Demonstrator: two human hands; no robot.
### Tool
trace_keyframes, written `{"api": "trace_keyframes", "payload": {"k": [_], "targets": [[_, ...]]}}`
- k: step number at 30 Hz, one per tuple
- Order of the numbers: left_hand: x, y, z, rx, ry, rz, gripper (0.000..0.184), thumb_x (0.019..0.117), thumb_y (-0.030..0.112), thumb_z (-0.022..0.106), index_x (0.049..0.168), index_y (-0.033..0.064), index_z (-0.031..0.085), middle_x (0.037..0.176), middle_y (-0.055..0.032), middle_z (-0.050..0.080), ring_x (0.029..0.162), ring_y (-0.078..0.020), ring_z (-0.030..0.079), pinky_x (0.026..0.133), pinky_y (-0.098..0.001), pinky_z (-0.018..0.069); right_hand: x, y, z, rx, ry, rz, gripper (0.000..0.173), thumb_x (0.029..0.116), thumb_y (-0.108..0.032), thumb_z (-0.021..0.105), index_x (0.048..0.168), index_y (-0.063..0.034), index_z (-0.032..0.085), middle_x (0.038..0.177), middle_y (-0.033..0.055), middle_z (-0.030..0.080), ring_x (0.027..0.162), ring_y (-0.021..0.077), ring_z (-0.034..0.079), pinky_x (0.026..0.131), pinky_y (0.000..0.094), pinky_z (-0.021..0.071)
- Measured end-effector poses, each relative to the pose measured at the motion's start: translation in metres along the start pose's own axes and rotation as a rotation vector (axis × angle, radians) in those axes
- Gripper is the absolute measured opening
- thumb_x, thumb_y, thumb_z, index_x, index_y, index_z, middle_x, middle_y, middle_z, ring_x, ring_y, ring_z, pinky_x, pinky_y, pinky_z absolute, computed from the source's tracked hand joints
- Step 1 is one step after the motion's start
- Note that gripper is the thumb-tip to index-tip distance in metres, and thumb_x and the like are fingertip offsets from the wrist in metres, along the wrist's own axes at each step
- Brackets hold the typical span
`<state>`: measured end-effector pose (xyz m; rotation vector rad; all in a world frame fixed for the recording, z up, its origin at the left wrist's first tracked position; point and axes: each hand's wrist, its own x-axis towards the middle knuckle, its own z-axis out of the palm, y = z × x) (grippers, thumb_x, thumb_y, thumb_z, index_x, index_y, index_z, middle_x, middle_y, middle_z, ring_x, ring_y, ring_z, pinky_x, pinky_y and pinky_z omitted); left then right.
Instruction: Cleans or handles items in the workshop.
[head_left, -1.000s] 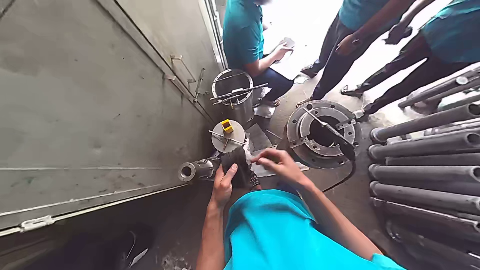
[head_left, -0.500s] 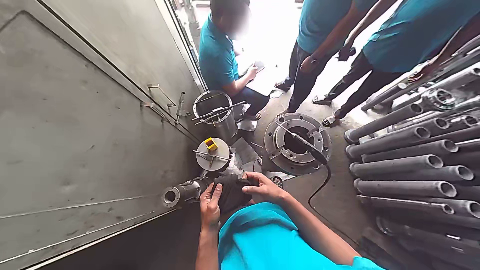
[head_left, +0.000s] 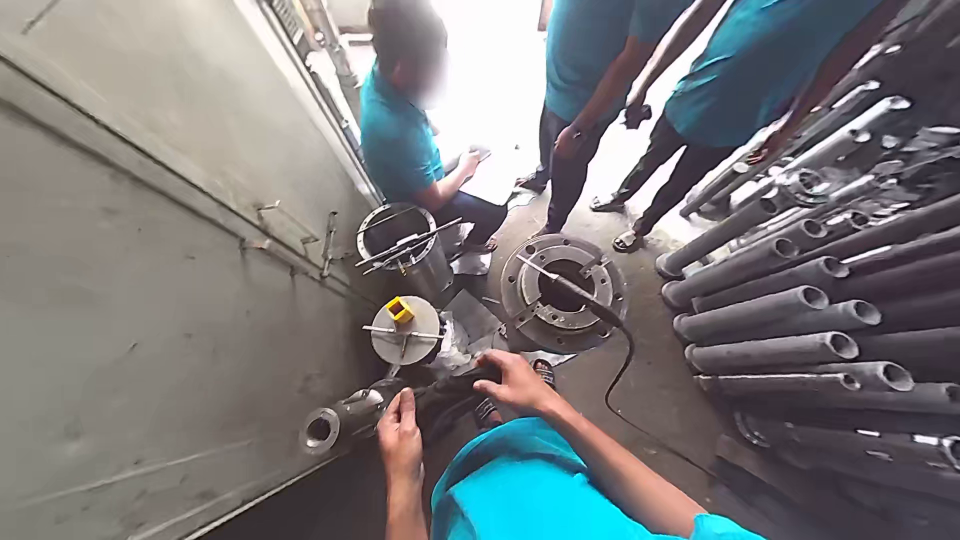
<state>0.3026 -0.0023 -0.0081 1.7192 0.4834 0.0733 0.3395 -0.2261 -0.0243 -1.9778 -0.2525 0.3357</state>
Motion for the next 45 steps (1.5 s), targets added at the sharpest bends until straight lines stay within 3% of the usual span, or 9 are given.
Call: {"api": "trace_keyframes", "payload": {"k": [6,12,17,20,23,31,38,42,45], "targets": [[0.0,-0.003,-0.01,0.094,0.001,0.048,0.028,0.1082,0.017,0.049,0.094,-0.0011,0.065,0.078,0.003,0.061,0.075,0.005,0.058,0.076,-0.0158,0.0506,-0.007,-0.003,-0.014,-0.35,-0.181,0.254,0.027,0.0861,-0.018,0.067,0.109,-0.0069,0.073,0.103,0.0185,0.072,0.101,0.0384,0.068,0.084,0.0626,0.0509],[0.0,-0.004,-0.007,0.082,0.004,0.122,0.018,0.0997,0.007,0.061,0.106,-0.0078,0.071,0.095,-0.01,0.073,0.087,-0.0051,0.067,0.085,-0.0243,0.0556,-0.018,-0.009,-0.026,-0.307,-0.156,0.235,0.028,0.0823,-0.018,0.071,0.109,-0.0096,0.075,0.099,0.0161,0.074,0.096,0.0377,0.07,0.08,0.0652,0.0522],[-0.002,0.02,-0.005,-0.278,-0.329,0.176,0.026,0.0942,0.0,0.059,0.119,-0.0074,0.063,0.103,-0.0109,0.074,0.089,-0.0135,0.072,0.082,-0.0294,0.061,-0.021,-0.011,-0.029,-0.278,-0.296,0.017,0.061,0.0887,-0.061,0.069,0.132,-0.0175,0.066,0.117,0.0076,0.07,0.102,0.0239,0.068,0.089,0.0517,0.0546],[-0.004,0.032,-0.005,-0.293,-0.53,0.228,0.039,0.091,-0.005,0.061,0.13,-0.0088,0.06,0.12,-0.0164,0.07,0.1,-0.0185,0.071,0.09,-0.0338,0.0609,-0.009,-0.028,-0.022,0.055,-0.114,-0.203,0.055,0.0987,-0.039,0.063,0.144,-0.0091,0.056,0.137,0.0096,0.063,0.12,0.0179,0.064,0.099,0.0384,0.0553],[-0.009,0.041,-0.004,-0.253,-0.595,0.279,0.032,0.0913,-0.006,0.058,0.122,-0.0071,0.067,0.117,-0.0141,0.072,0.103,-0.0171,0.07,0.093,-0.033,0.059,0.006,-0.036,-0.017,0.323,-0.286,-0.298,0.054,0.0982,-0.022,0.058,0.15,-0.0088,0.049,0.15,0.0076,0.054,0.131,0.0172,0.056,0.105,0.038,0.0506],[-0.012,0.043,-0.02,-0.02,-0.559,0.209,0.047,0.0863,0.014,0.079,0.13,0.0036,0.066,0.103,-0.007,0.075,0.09,-0.0144,0.072,0.083,-0.0325,0.0627,0.007,-0.042,-0.023,0.261,-0.115,-0.354,0.012,0.0889,-0.012,0.066,0.097,-0.0046,0.07,0.089,-0.0011,0.069,0.081,0.0032,0.065,0.074,0.0239,0.0566],[-0.012,0.024,-0.007,0.171,-0.139,0.457,0.019,0.0788,0.011,0.074,0.097,0.0093,0.076,0.081,0.003,0.073,0.068,-0.0019,0.065,0.065,-0.0227,0.0568,-0.029,-0.064,0.003,0.004,-0.068,-0.588,0.018,0.0929,-0.016,0.07,0.109,-0.0079,0.074,0.095,0.0079,0.068,0.085,0.0132,0.066,0.074,0.0293,0.0572],[-0.013,0.023,-0.004,-0.055,-0.158,0.463,0.016,0.0818,0.006,0.07,0.097,0.0029,0.073,0.084,-0.0001,0.073,0.073,-0.0044,0.068,0.07,-0.0236,0.0591,-0.041,-0.055,0.012,0.085,-0.119,-0.572,0.031,0.1023,-0.021,0.061,0.126,-0.0023,0.067,0.11,0.0104,0.073,0.086,0.0109,0.071,0.077,0.0272,0.0607],[-0.014,0.022,-0.002,-0.124,-0.221,0.48,0.013,0.0851,0.005,0.069,0.097,0.0004,0.073,0.083,0.0,0.073,0.072,-0.0029,0.067,0.069,-0.022,0.0588,-0.039,-0.062,0.006,0.088,-0.004,-0.465,0.026,0.106,-0.016,0.051,0.125,-0.0015,0.06,0.092,0.007,0.074,0.076,0.01,0.07,0.071,0.0293,0.0598]]}}
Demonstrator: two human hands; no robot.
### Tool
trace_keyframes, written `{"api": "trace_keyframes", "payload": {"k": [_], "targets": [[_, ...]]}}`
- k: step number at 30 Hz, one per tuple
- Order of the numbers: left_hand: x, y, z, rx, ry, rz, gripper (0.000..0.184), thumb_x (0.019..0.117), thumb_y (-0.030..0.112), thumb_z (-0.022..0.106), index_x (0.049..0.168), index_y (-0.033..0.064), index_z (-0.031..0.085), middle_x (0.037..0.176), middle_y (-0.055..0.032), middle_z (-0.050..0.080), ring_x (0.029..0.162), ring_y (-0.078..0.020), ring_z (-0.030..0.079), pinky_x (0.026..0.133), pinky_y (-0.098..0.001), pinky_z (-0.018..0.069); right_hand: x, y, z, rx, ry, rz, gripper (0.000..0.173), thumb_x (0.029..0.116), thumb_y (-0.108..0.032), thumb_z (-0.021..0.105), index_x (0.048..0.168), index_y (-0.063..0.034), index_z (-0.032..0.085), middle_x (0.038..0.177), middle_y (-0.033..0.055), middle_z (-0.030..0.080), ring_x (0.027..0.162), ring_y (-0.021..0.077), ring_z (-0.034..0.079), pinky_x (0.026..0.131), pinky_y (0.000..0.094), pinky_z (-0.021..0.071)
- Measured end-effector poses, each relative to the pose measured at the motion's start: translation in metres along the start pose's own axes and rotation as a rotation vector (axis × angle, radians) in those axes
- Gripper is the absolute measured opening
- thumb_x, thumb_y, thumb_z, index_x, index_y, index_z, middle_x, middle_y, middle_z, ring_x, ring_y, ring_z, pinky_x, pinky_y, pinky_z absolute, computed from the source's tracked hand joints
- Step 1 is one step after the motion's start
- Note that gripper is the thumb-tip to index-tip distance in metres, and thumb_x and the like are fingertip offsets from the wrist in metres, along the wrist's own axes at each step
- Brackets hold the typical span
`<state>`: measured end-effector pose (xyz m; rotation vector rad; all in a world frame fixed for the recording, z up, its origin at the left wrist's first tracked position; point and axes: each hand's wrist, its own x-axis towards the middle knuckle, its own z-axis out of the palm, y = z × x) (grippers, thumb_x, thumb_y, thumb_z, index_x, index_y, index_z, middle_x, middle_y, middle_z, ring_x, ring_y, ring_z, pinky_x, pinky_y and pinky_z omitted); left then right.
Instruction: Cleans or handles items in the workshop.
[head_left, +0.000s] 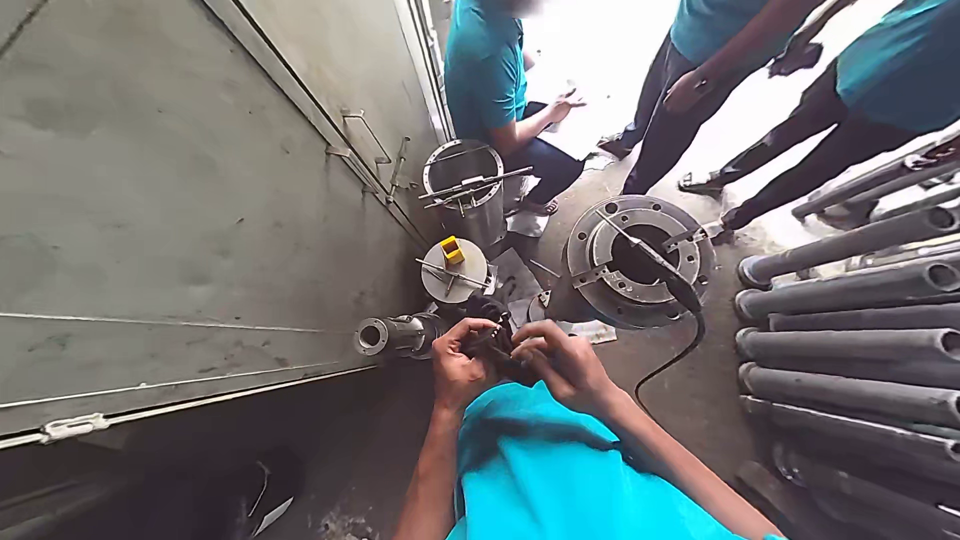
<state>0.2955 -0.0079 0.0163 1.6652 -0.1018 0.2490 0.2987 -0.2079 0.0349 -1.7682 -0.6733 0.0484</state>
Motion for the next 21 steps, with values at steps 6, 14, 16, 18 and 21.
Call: {"api": "trace_keyframes", "payload": {"k": [6,14,16,18,21], "targets": [[0.0,0.003,0.001,0.081,-0.102,0.097,0.013,0.0845,0.005,0.074,0.096,0.0008,0.077,0.087,-0.0039,0.077,0.076,-0.0057,0.072,0.074,-0.0248,0.0619,0.018,-0.004,-0.011,-0.214,0.015,-0.004,0.025,0.1018,-0.02,0.055,0.121,-0.0116,0.07,0.065,0.0015,0.061,0.052,0.0121,0.055,0.051,0.0347,0.0484],[-0.007,0.004,-0.004,-0.186,-0.093,0.275,0.015,0.0925,0.003,0.072,0.106,0.0044,0.076,0.1,-0.0023,0.078,0.09,-0.0078,0.074,0.085,-0.0269,0.0623,0.011,0.008,-0.023,-0.4,-0.02,0.145,0.017,0.0988,-0.026,0.056,0.1,-0.0116,0.066,0.062,-0.0012,0.057,0.053,0.0154,0.057,0.051,0.0405,0.0478],[-0.008,0.009,-0.009,-0.246,-0.031,0.325,0.016,0.0959,0.007,0.069,0.11,0.01,0.076,0.104,0.0022,0.077,0.093,-0.0057,0.072,0.086,-0.025,0.061,0.01,0.014,-0.028,-0.408,0.057,0.196,0.015,0.0976,-0.022,0.057,0.103,-0.0105,0.067,0.063,0.0,0.06,0.053,0.0164,0.059,0.051,0.0415,0.0494],[-0.008,0.013,-0.02,-0.215,-0.012,0.312,0.015,0.0984,0.013,0.068,0.111,0.0148,0.076,0.104,0.0067,0.077,0.094,-0.0029,0.071,0.087,-0.0225,0.0597,0.008,0.018,-0.035,-0.26,0.129,0.252,0.015,0.0995,-0.017,0.058,0.109,-0.0094,0.067,0.071,-0.0006,0.066,0.056,0.0113,0.063,0.053,0.034,0.0552],[-0.007,0.007,-0.032,-0.239,-0.03,0.267,0.016,0.1022,0.022,0.064,0.11,0.0194,0.077,0.102,0.0088,0.076,0.094,-0.002,0.07,0.087,-0.0222,0.058,0.008,0.019,-0.035,-0.032,0.228,0.249,0.018,0.1013,-0.01,0.055,0.114,-0.0074,0.067,0.074,0.0006,0.068,0.056,0.0094,0.064,0.052,0.0278,0.0578]]}}
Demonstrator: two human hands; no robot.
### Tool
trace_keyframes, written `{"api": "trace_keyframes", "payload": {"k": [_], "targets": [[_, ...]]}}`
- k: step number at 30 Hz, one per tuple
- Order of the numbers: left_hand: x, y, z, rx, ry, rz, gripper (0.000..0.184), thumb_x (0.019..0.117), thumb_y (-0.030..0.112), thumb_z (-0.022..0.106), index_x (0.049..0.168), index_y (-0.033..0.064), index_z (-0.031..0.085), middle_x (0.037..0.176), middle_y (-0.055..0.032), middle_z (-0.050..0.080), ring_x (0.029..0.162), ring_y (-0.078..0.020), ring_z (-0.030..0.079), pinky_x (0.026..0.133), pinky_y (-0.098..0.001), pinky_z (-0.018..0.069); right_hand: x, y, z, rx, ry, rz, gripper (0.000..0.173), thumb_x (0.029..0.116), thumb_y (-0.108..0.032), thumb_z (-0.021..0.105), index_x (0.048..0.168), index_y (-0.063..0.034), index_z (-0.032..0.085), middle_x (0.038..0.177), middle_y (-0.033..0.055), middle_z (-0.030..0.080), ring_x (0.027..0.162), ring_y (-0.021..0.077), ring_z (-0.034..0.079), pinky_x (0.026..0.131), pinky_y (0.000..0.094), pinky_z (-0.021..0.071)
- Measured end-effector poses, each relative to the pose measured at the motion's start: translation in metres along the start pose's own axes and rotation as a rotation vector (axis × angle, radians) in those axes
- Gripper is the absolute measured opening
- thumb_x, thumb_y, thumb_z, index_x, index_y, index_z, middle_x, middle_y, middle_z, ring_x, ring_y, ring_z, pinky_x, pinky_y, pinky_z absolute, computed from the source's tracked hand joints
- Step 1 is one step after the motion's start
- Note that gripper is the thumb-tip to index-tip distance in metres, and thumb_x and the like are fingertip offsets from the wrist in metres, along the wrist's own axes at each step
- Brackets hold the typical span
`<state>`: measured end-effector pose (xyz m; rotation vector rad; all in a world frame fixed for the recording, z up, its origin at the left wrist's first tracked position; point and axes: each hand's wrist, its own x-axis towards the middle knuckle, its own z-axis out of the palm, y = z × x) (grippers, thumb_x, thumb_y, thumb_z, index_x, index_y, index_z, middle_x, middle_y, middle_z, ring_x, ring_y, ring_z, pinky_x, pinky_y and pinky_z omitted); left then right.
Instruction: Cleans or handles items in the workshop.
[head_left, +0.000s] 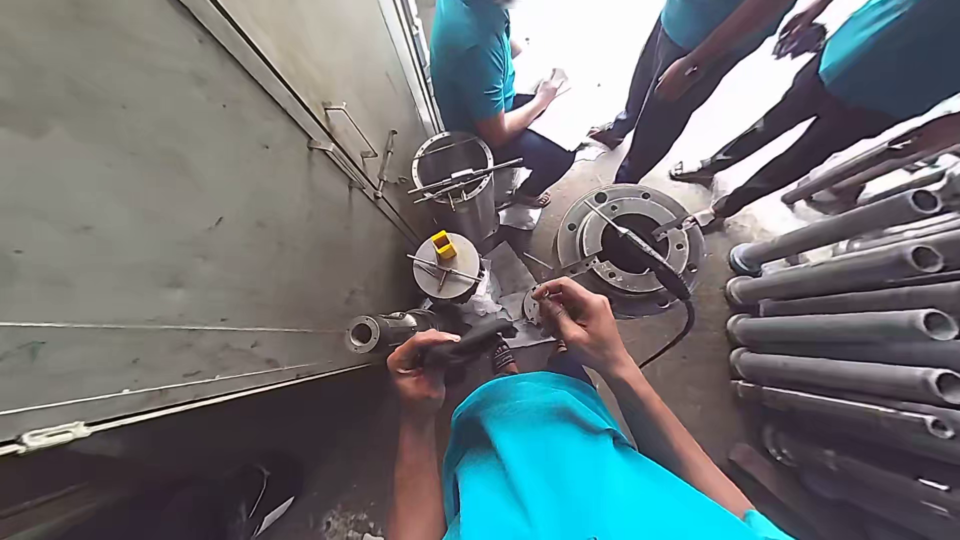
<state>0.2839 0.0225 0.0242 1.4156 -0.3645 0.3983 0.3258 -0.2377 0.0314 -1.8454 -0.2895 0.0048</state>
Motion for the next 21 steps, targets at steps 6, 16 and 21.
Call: {"api": "trace_keyframes", "payload": {"k": [6,16,21], "targets": [[-0.004,-0.002,-0.017,-0.141,0.084,-0.051,0.023,0.1028,0.036,0.061,0.111,0.0216,0.077,0.104,0.0063,0.076,0.096,-0.0044,0.07,0.09,-0.025,0.057,0.001,0.002,0.002,0.007,0.07,0.007,0.017,0.1002,-0.01,0.055,0.111,-0.0085,0.068,0.075,-0.0003,0.065,0.055,0.0078,0.06,0.051,0.0263,0.0548],[-0.005,0.005,-0.019,-0.065,0.144,-0.242,0.033,0.106,0.038,0.05,0.117,0.017,0.073,0.113,0.002,0.073,0.104,-0.0096,0.068,0.095,-0.0316,0.0565,-0.003,0.013,0.043,-0.214,-0.36,-0.042,0.043,0.0969,-0.033,0.067,0.135,-0.0122,0.064,0.121,0.0079,0.071,0.094,0.0212,0.071,0.08,0.0452,0.0602],[0.008,0.01,-0.005,0.008,0.033,-0.281,0.035,0.1089,0.029,0.043,0.115,0.0126,0.073,0.113,0.0003,0.074,0.106,-0.0102,0.068,0.098,-0.0322,0.055,0.004,0.023,0.07,-0.067,-0.491,-0.124,0.038,0.0935,-0.025,0.071,0.125,-0.004,0.065,0.11,0.0116,0.073,0.101,0.0224,0.071,0.091,0.0458,0.0569]]}}
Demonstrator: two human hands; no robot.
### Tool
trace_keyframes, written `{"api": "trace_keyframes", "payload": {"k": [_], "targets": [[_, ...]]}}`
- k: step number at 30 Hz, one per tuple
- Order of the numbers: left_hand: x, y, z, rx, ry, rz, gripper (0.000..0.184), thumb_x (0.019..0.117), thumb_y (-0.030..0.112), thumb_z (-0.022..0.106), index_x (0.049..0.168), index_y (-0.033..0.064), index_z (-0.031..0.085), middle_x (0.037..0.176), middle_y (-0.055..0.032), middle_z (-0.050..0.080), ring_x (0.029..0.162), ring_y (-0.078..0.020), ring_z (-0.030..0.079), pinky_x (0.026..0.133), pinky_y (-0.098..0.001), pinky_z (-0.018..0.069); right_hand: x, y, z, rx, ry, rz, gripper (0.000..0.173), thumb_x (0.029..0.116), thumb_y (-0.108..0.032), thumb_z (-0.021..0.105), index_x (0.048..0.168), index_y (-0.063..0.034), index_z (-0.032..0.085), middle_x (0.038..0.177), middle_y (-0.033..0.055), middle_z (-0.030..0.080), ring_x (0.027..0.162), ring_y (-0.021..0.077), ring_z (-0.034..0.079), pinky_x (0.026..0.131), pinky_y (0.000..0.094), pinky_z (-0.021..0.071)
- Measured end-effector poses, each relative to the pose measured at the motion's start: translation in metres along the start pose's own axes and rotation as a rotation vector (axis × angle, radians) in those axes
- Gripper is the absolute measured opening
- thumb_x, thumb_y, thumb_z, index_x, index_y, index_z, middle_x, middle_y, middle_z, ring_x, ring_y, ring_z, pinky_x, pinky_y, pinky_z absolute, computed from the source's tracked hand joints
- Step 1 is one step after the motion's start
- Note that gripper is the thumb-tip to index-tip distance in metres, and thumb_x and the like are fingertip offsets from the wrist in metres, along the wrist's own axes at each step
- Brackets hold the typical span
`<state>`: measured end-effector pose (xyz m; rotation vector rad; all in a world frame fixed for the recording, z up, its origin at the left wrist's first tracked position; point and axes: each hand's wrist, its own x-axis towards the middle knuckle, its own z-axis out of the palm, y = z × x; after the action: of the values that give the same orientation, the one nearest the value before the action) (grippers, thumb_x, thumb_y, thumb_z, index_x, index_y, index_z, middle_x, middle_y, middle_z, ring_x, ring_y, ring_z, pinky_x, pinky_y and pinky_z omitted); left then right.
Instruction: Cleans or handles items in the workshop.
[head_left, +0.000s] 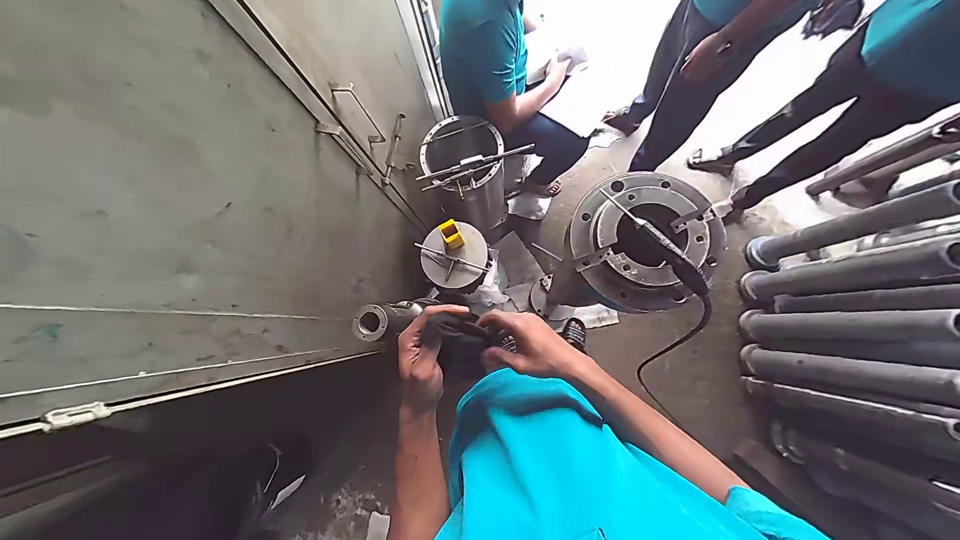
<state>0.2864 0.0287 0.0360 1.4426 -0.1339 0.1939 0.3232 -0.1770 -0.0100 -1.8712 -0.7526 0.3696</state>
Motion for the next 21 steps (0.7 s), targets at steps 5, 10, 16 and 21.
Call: {"api": "trace_keyframes", "payload": {"k": [5,10,16,21], "targets": [[0.006,0.002,-0.027,0.541,0.133,-0.213,0.023,0.0913,0.009,0.054,0.103,0.0069,0.074,0.095,-0.0003,0.075,0.091,-0.0064,0.07,0.084,-0.0312,0.0586,-0.013,0.018,-0.035,-0.219,0.267,0.111,0.016,0.0904,-0.013,0.069,0.103,-0.0089,0.077,0.095,0.006,0.074,0.086,0.0206,0.072,0.078,0.0478,0.0594],[0.004,-0.005,-0.05,0.645,0.162,-0.229,0.018,0.0842,0.01,0.061,0.098,0.0073,0.072,0.084,0.0036,0.071,0.074,-0.0001,0.065,0.068,-0.021,0.0547,-0.019,0.009,-0.045,-0.398,0.29,0.137,0.023,0.0929,-0.014,0.061,0.106,-0.0173,0.079,0.103,0.0024,0.076,0.092,0.0232,0.072,0.076,0.0506,0.0575],[0.011,-0.006,-0.039,0.555,0.094,-0.222,0.024,0.0842,0.006,0.059,0.105,0.0041,0.071,0.089,0.0008,0.073,0.077,-0.0018,0.068,0.07,-0.0222,0.0571,-0.015,0.014,-0.04,-0.498,0.512,0.109,0.029,0.0961,-0.013,0.056,0.114,-0.0177,0.078,0.123,-0.0001,0.073,0.114,0.0231,0.068,0.093,0.0449,0.0561],[0.013,-0.008,0.009,0.527,-0.047,-0.204,0.027,0.0788,0.003,0.066,0.104,0.006,0.073,0.095,-0.0004,0.076,0.084,-0.0069,0.072,0.075,-0.0306,0.0625,0.002,-0.001,-0.034,-0.219,0.22,-0.057,0.051,0.0922,-0.03,0.074,0.139,-0.013,0.063,0.13,0.004,0.07,0.12,0.0229,0.065,0.105,0.0467,0.0514]]}}
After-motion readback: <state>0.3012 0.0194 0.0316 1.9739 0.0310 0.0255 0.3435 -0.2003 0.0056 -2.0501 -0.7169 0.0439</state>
